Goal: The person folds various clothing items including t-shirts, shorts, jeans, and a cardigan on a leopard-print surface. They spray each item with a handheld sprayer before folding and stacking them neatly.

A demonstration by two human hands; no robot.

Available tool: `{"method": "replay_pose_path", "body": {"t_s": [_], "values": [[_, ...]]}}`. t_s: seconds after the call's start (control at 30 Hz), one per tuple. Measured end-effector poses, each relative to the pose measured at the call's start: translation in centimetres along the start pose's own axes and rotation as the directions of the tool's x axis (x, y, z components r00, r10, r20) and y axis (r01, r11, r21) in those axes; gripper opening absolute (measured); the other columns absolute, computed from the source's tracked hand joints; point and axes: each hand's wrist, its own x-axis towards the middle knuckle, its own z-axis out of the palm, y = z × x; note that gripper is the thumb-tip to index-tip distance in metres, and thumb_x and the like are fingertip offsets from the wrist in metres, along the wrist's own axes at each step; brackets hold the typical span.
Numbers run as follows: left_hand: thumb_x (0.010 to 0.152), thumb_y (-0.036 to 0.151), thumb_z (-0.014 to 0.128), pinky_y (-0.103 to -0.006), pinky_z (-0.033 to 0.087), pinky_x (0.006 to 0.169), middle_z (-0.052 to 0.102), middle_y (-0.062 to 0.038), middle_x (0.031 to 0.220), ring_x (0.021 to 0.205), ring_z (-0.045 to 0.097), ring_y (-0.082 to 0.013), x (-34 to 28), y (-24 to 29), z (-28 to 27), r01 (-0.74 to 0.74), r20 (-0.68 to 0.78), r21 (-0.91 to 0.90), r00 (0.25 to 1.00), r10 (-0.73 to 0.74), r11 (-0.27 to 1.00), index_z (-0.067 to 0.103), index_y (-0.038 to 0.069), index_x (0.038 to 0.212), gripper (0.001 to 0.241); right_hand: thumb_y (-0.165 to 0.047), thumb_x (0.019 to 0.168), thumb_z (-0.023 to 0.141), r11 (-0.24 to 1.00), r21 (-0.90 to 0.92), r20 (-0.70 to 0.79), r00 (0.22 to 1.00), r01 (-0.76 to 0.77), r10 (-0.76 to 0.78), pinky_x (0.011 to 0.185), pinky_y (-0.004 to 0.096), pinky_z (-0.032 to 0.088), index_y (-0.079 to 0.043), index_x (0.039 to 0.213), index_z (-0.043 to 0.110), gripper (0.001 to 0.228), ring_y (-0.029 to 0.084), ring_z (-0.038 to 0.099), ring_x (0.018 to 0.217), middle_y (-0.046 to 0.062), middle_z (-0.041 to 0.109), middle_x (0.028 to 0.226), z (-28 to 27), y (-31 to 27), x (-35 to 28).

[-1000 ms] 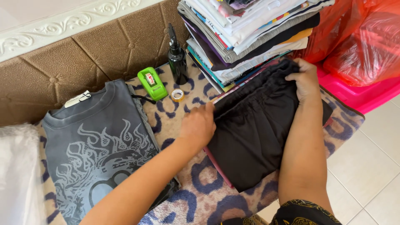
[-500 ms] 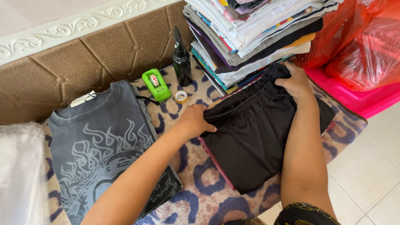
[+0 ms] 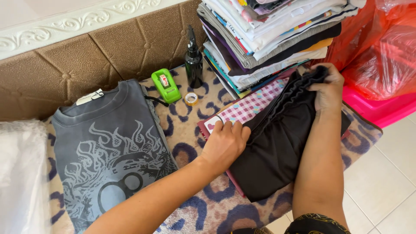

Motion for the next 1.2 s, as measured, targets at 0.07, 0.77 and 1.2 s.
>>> {"method": "replay_pose_path", "body": {"t_s": [0.07, 0.77, 1.2], "values": [[0.086, 0.013, 0.063, -0.0375, 0.045, 0.074, 0.057, -0.009, 0.081, 0.071, 0.057, -0.0244, -0.2, -0.4, 0.1, 0.07, 0.052, 0.008, 0.996, -0.07, 0.998, 0.053, 0.011, 0.089, 0.011, 0.01, 0.053, 0.05, 0.993, 0.111, 0.046, 0.999, -0.027, 0.022, 0.097, 0.019, 0.052, -0.009, 0.115, 0.064, 0.067, 0.015, 0.066, 0.102, 0.005, 0.071, 0.108, 0.2, -1.3, -0.5], [0.088, 0.014, 0.064, -0.0359, 0.041, 0.075, 0.053, -0.007, 0.085, 0.073, 0.051, -0.022, -0.8, 0.3, -3.1, -0.09, -0.068, -0.013, 0.994, 0.089, 0.996, 0.056, 0.013, 0.09, 0.009, 0.011, 0.069, 0.061, 0.931, -0.267, 0.085, 0.956, -0.25, 0.281, 0.082, 0.02, 0.05, -0.001, 0.105, 0.071, 0.039, 0.015, 0.062, 0.079, 0.006, 0.071, 0.097, -4.2, 4.3, 1.3], [0.086, 0.012, 0.067, -0.0355, 0.042, 0.075, 0.053, -0.007, 0.083, 0.072, 0.049, -0.0211, -1.6, 0.4, -2.2, -0.06, -0.033, 0.002, 0.998, 0.06, 0.998, 0.057, 0.012, 0.089, 0.011, 0.012, 0.07, 0.054, 0.955, -0.264, 0.168, 0.969, -0.135, 0.183, 0.09, 0.021, 0.047, -0.004, 0.122, 0.064, 0.055, 0.014, 0.059, 0.094, 0.002, 0.066, 0.111, -3.5, 2.3, 0.9]]}}
